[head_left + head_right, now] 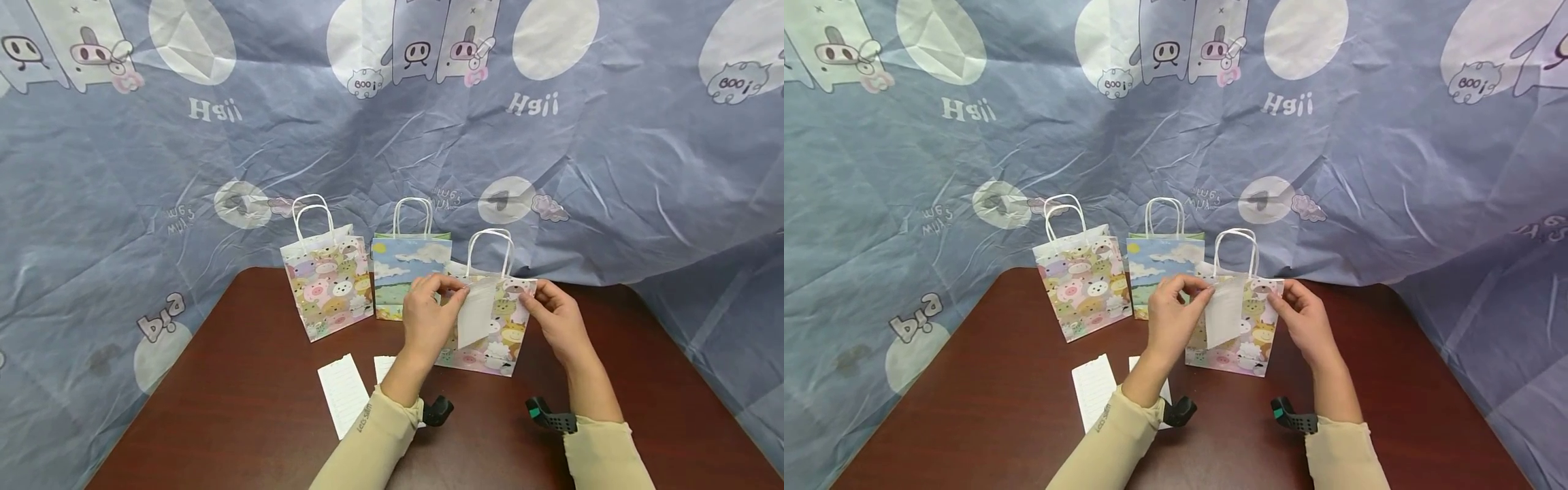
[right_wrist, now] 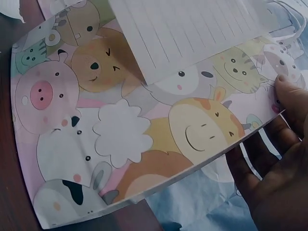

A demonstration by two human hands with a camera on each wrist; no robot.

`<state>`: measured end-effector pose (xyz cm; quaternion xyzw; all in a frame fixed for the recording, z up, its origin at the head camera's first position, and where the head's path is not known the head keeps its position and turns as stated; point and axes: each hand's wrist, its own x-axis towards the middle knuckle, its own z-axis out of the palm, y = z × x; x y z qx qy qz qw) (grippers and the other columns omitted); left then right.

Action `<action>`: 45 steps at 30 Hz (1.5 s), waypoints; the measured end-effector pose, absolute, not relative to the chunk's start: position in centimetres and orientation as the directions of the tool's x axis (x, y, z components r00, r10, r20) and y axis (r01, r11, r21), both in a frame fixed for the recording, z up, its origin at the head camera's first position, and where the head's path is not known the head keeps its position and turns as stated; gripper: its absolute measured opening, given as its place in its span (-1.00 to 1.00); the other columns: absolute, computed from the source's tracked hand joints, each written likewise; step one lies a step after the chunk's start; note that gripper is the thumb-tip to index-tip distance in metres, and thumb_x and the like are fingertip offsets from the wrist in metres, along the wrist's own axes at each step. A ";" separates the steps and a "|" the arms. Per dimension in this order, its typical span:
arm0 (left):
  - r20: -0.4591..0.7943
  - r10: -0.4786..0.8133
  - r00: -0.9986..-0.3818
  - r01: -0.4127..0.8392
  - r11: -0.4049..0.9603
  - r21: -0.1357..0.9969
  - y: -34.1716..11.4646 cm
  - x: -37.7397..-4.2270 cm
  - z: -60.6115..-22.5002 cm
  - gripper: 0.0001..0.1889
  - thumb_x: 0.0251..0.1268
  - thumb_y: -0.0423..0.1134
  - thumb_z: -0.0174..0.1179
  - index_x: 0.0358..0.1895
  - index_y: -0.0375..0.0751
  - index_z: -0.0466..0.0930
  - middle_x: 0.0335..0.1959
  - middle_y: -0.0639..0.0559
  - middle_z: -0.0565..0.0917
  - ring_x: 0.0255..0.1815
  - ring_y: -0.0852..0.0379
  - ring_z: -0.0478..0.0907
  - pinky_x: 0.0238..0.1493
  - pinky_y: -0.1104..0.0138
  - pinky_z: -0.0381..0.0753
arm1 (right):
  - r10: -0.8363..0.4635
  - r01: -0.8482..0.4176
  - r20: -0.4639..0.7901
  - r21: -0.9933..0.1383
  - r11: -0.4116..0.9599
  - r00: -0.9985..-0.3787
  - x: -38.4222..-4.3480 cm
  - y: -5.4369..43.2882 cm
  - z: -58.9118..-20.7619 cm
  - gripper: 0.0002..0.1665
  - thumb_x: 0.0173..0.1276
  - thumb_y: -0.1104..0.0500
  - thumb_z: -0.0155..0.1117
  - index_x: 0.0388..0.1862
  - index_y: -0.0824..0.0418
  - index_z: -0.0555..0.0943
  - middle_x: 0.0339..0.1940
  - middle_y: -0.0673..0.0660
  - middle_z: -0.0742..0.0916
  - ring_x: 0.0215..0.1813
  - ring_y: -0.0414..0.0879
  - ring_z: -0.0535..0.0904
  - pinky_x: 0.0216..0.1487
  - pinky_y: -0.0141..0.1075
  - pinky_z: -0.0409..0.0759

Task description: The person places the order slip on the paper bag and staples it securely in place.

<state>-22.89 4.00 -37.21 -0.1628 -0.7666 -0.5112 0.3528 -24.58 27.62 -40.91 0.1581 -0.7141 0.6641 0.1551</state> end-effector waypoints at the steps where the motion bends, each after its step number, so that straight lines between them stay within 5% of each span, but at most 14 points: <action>1: 0.712 -0.122 -0.692 0.611 0.427 0.667 4.1 -23.0 -37.3 -0.91 0.13 -0.21 0.48 -0.38 -0.03 0.74 -0.37 0.08 0.66 -0.27 0.11 0.50 -0.25 0.39 0.43 | -0.024 -0.428 0.427 -0.901 0.076 -0.904 -24.6 27.5 -40.9 -0.93 0.46 0.32 0.20 -0.12 0.23 0.59 -0.34 -0.14 0.74 -0.34 -0.32 0.63 -0.28 -0.48 0.58; 11: 0.718 -0.150 -0.680 0.646 0.340 0.683 3.9 -24.5 -38.4 -0.88 0.15 -0.26 0.47 -0.39 -0.11 0.69 0.27 -0.13 0.47 0.24 -0.05 0.43 0.24 0.15 0.47 | -0.035 -0.411 0.410 -0.902 0.129 -0.911 -24.6 27.3 -41.1 -0.92 0.49 0.28 0.19 -0.14 0.30 0.55 -0.34 -0.16 0.75 -0.34 -0.32 0.64 -0.28 -0.45 0.60; 15: 0.702 -0.116 -0.703 0.661 0.257 0.705 4.1 -25.0 -38.5 -0.86 0.17 -0.31 0.44 -0.35 -0.14 0.62 0.34 -0.11 0.46 0.30 -0.07 0.47 0.11 0.23 0.58 | -0.044 -0.431 0.429 -0.895 0.117 -0.902 -24.5 27.0 -40.9 -0.92 0.49 0.29 0.17 -0.13 0.32 0.54 -0.34 -0.14 0.74 -0.34 -0.32 0.64 -0.29 -0.46 0.59; 20: 0.636 -0.093 -0.766 0.619 0.163 0.768 4.5 -25.2 -39.0 -0.70 0.21 -0.31 0.41 -0.11 -0.17 0.47 0.26 -0.04 0.56 0.08 0.00 0.54 -0.28 0.43 0.47 | -0.071 -0.436 0.431 -0.895 0.091 -0.900 -24.4 26.7 -41.1 -0.91 0.50 0.32 0.15 -0.10 0.33 0.55 -0.30 -0.13 0.74 -0.30 -0.32 0.64 -0.26 -0.46 0.59; 26: 0.552 -0.065 -0.831 0.547 0.074 0.834 4.3 -25.5 -39.3 -0.37 0.25 -0.25 0.39 0.33 -0.08 0.29 -0.05 -0.02 0.65 -0.36 0.12 0.34 -0.35 0.46 0.29 | -0.065 -0.445 0.441 -0.892 0.079 -0.895 -24.4 26.6 -40.8 -0.91 0.49 0.33 0.15 -0.12 0.37 0.54 -0.32 -0.11 0.74 -0.33 -0.30 0.63 -0.29 -0.46 0.59; 31: 0.485 -0.046 -0.873 0.482 0.062 0.874 3.9 -25.8 -39.5 -0.49 0.25 -0.22 0.40 0.24 -0.05 0.43 -0.48 0.07 0.40 -0.55 0.19 0.13 -0.43 0.43 0.19 | -0.061 -0.443 0.439 -0.891 0.100 -0.896 -24.4 26.2 -40.6 -0.91 0.48 0.32 0.17 -0.09 0.32 0.55 -0.34 -0.12 0.73 -0.34 -0.30 0.62 -0.31 -0.46 0.59; 39: 0.421 -0.066 -0.904 0.419 0.046 0.907 3.6 -26.1 -39.8 -0.77 0.20 -0.17 0.44 -0.09 0.01 0.69 -0.63 0.13 0.22 -0.61 0.19 0.11 -0.50 0.42 0.19 | 0.014 -0.426 0.431 -0.896 0.126 -0.902 -24.0 24.2 -39.3 -0.67 0.39 0.30 0.31 0.10 0.30 0.53 -0.23 -0.12 0.71 -0.26 -0.30 0.62 -0.32 -0.43 0.59; 45: 0.404 -0.040 -0.914 0.404 0.001 0.915 3.7 -26.2 -39.8 -0.80 0.19 -0.17 0.44 -0.14 -0.04 0.71 -0.67 0.13 0.22 -0.64 0.19 0.10 -0.53 0.41 0.20 | 0.120 -0.397 0.417 -0.904 0.160 -0.901 -24.1 23.2 -38.5 -0.70 0.33 0.31 0.37 -0.01 0.32 0.53 -0.31 -0.12 0.72 -0.36 -0.30 0.63 -0.41 -0.43 0.61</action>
